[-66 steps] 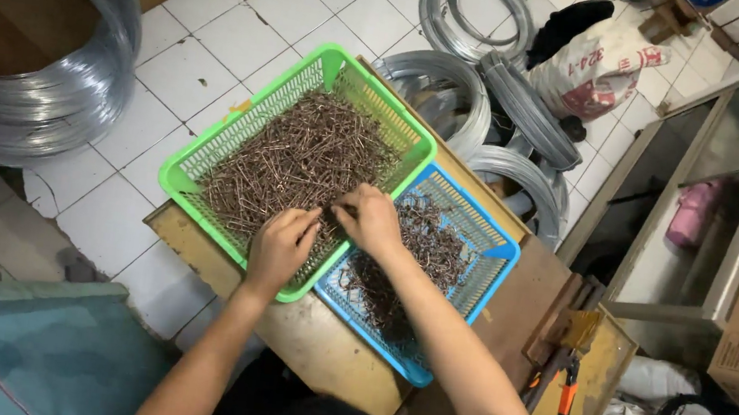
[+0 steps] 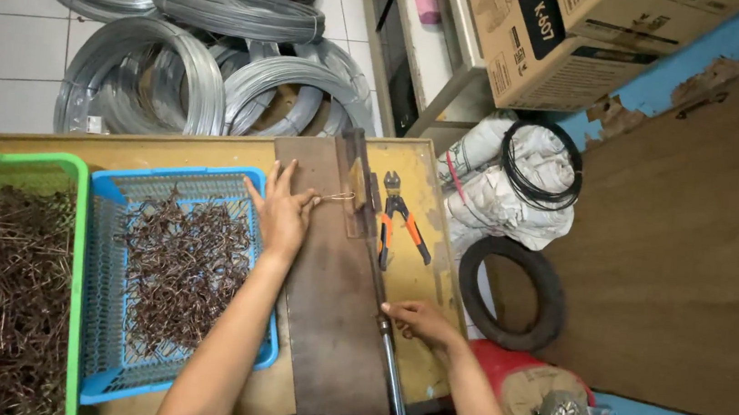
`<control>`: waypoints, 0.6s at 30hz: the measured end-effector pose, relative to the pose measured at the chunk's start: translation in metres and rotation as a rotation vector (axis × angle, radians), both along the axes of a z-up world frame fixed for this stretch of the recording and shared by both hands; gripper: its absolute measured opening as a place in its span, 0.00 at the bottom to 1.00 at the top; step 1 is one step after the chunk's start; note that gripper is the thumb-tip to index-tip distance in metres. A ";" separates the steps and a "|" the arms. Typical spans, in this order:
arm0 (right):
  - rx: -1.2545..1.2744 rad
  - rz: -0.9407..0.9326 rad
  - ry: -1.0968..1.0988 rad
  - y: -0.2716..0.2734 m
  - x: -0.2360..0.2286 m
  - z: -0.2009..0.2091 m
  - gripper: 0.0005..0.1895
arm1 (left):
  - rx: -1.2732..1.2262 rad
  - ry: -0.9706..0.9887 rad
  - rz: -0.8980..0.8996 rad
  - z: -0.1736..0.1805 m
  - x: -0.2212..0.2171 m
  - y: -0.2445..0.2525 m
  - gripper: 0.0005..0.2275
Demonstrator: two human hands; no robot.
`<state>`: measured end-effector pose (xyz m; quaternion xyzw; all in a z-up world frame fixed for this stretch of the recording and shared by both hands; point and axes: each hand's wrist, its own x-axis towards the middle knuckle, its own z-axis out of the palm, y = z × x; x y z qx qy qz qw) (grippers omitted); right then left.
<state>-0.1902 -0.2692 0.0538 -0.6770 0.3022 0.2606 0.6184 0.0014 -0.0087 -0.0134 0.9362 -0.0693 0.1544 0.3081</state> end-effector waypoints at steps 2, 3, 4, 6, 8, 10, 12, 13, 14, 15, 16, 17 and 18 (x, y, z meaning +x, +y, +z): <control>-0.022 0.000 -0.014 0.004 0.002 0.005 0.27 | -0.012 0.036 -0.006 0.003 0.000 -0.001 0.03; -0.047 0.008 -0.027 0.007 0.003 0.008 0.29 | -0.026 0.074 -0.004 0.005 0.000 -0.001 0.02; -0.045 0.008 -0.025 0.012 0.004 0.015 0.29 | -0.024 0.075 -0.004 0.003 -0.002 0.000 0.02; -0.006 -0.013 -0.026 0.021 0.007 0.031 0.26 | -0.019 -0.003 -0.035 -0.001 -0.005 0.001 0.05; 0.027 -0.070 -0.025 -0.002 0.003 -0.013 0.21 | -0.014 -0.014 -0.021 0.000 -0.008 0.003 0.05; 0.056 -0.136 -0.021 -0.003 -0.001 -0.008 0.17 | -0.012 -0.022 -0.015 0.001 -0.012 0.000 0.05; 0.095 -0.183 -0.021 0.019 0.007 0.044 0.18 | 0.092 -0.053 -0.003 0.002 -0.009 -0.003 0.06; 0.092 -0.183 -0.022 0.021 0.008 0.049 0.18 | 0.090 -0.054 -0.003 0.003 -0.008 -0.005 0.06; 0.089 -0.196 -0.053 0.023 0.010 0.054 0.17 | 0.071 -0.058 0.015 0.003 -0.007 -0.007 0.06; 0.085 -0.209 -0.084 0.026 0.011 0.059 0.16 | 0.052 -0.061 0.033 0.004 -0.007 -0.009 0.06; 0.083 -0.209 -0.084 0.028 0.013 0.071 0.16 | 0.049 -0.061 0.033 -0.003 -0.004 -0.010 0.06; 0.070 -0.191 -0.081 0.032 0.015 0.083 0.15 | 0.004 -0.061 0.017 -0.010 -0.002 -0.011 0.06; 0.057 -0.172 -0.077 0.035 0.017 0.095 0.16 | -0.041 -0.061 0.001 -0.017 0.000 -0.011 0.06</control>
